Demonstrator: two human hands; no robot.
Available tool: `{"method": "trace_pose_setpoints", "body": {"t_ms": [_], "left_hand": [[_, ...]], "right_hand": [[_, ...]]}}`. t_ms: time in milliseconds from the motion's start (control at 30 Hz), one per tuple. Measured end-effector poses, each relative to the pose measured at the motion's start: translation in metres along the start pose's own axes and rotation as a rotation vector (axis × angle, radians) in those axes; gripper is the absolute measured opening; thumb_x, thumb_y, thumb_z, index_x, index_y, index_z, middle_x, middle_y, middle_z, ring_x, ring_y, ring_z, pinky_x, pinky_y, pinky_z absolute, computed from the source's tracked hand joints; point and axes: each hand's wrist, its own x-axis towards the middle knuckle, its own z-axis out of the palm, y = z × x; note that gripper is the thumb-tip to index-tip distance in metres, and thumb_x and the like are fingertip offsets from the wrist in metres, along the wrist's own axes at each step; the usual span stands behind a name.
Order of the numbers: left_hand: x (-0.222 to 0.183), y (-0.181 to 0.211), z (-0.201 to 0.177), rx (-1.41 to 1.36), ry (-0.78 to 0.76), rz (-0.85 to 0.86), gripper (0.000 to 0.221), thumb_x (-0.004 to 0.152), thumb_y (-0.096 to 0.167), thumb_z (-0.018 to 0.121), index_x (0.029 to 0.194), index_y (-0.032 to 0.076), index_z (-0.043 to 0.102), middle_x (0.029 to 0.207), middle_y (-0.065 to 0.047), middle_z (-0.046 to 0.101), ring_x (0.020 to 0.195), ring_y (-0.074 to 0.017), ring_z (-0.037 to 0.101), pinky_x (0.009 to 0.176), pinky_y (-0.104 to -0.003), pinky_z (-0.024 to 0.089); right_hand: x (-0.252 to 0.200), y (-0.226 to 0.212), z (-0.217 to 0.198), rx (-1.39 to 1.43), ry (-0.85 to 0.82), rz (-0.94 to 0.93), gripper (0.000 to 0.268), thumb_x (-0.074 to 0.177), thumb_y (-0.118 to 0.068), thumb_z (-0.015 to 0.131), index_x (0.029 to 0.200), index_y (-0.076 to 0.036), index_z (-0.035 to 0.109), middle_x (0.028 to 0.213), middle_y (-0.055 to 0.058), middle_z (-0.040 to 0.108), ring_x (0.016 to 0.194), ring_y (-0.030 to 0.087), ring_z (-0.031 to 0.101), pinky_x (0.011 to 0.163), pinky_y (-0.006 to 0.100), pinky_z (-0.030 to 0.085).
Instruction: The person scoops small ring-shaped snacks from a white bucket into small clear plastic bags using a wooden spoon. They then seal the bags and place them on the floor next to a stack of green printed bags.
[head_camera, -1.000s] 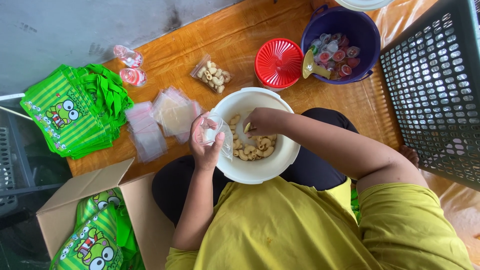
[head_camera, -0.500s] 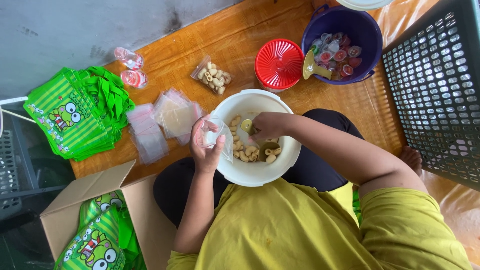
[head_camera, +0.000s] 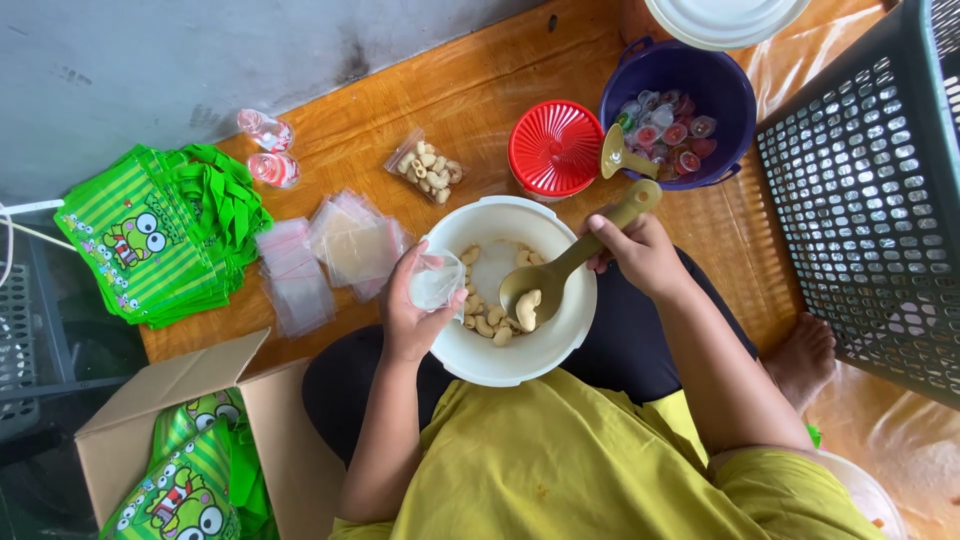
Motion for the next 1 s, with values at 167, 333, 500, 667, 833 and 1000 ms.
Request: {"method": "trace_pose_setpoints", "body": {"t_ms": [167, 333, 500, 667, 833, 1000], "left_hand": [[-0.009, 0.004, 0.008, 0.274, -0.021, 0.047, 0.083, 0.058, 0.029, 0.097, 0.132, 0.012, 0.064, 0.107, -0.008, 0.072, 0.101, -0.0274, 0.071, 0.117, -0.047, 0.031], [-0.009, 0.003, 0.012, 0.436, -0.065, 0.110, 0.087, 0.054, 0.030, 0.095, 0.131, 0.009, 0.062, 0.104, -0.010, 0.073, 0.097, -0.0273, 0.071, 0.120, -0.053, 0.026], [-0.006, 0.004, 0.010, 0.396, -0.081, 0.079, 0.087, 0.051, 0.025, 0.093, 0.131, 0.008, 0.061, 0.102, -0.009, 0.073, 0.097, -0.0291, 0.072, 0.118, -0.056, 0.029], [-0.012, -0.002, 0.007, 0.342, -0.016, 0.070, 0.078, 0.062, 0.028, 0.092, 0.132, 0.009, 0.061, 0.105, -0.009, 0.073, 0.099, -0.0289, 0.072, 0.117, -0.051, 0.032], [-0.016, -0.022, 0.011, 0.337, 0.047, 0.105, 0.074, 0.069, 0.029, 0.090, 0.134, 0.008, 0.061, 0.103, -0.008, 0.073, 0.098, -0.0310, 0.071, 0.115, -0.050, 0.037], [-0.013, -0.018, 0.011, 0.327, 0.053, 0.148, 0.069, 0.068, 0.031, 0.090, 0.129, 0.008, 0.064, 0.098, -0.006, 0.074, 0.093, -0.0277, 0.071, 0.113, -0.047, 0.039]], "right_hand": [[-0.022, -0.034, -0.002, 0.019, 0.148, -0.306, 0.024, 0.108, -0.009, 0.051, 0.104, 0.013, 0.060, 0.068, 0.027, 0.066, 0.054, 0.028, 0.070, 0.054, 0.037, 0.063], [-0.038, -0.091, 0.048, -0.195, 0.131, -0.678, 0.022, 0.101, -0.015, 0.061, 0.095, 0.006, 0.067, 0.071, 0.019, 0.067, 0.052, 0.023, 0.069, 0.049, 0.034, 0.058], [-0.040, -0.112, 0.059, -0.373, -0.074, -0.870, 0.013, 0.088, -0.011, 0.075, 0.095, -0.001, 0.079, 0.086, 0.016, 0.074, 0.069, 0.026, 0.072, 0.059, 0.037, 0.061], [-0.018, -0.131, 0.056, -0.475, -0.219, -0.492, 0.022, 0.096, -0.013, 0.061, 0.099, 0.004, 0.075, 0.085, 0.024, 0.069, 0.072, 0.038, 0.069, 0.064, 0.047, 0.058], [0.004, -0.054, 0.075, -0.674, -0.637, -0.082, 0.025, 0.093, -0.011, 0.061, 0.103, 0.007, 0.074, 0.090, 0.030, 0.072, 0.076, 0.047, 0.072, 0.070, 0.054, 0.059], [0.016, 0.070, 0.084, -1.069, -1.042, 0.157, 0.027, 0.096, -0.032, 0.063, 0.095, -0.010, 0.078, 0.088, 0.014, 0.073, 0.081, 0.034, 0.072, 0.076, 0.044, 0.058]]}}
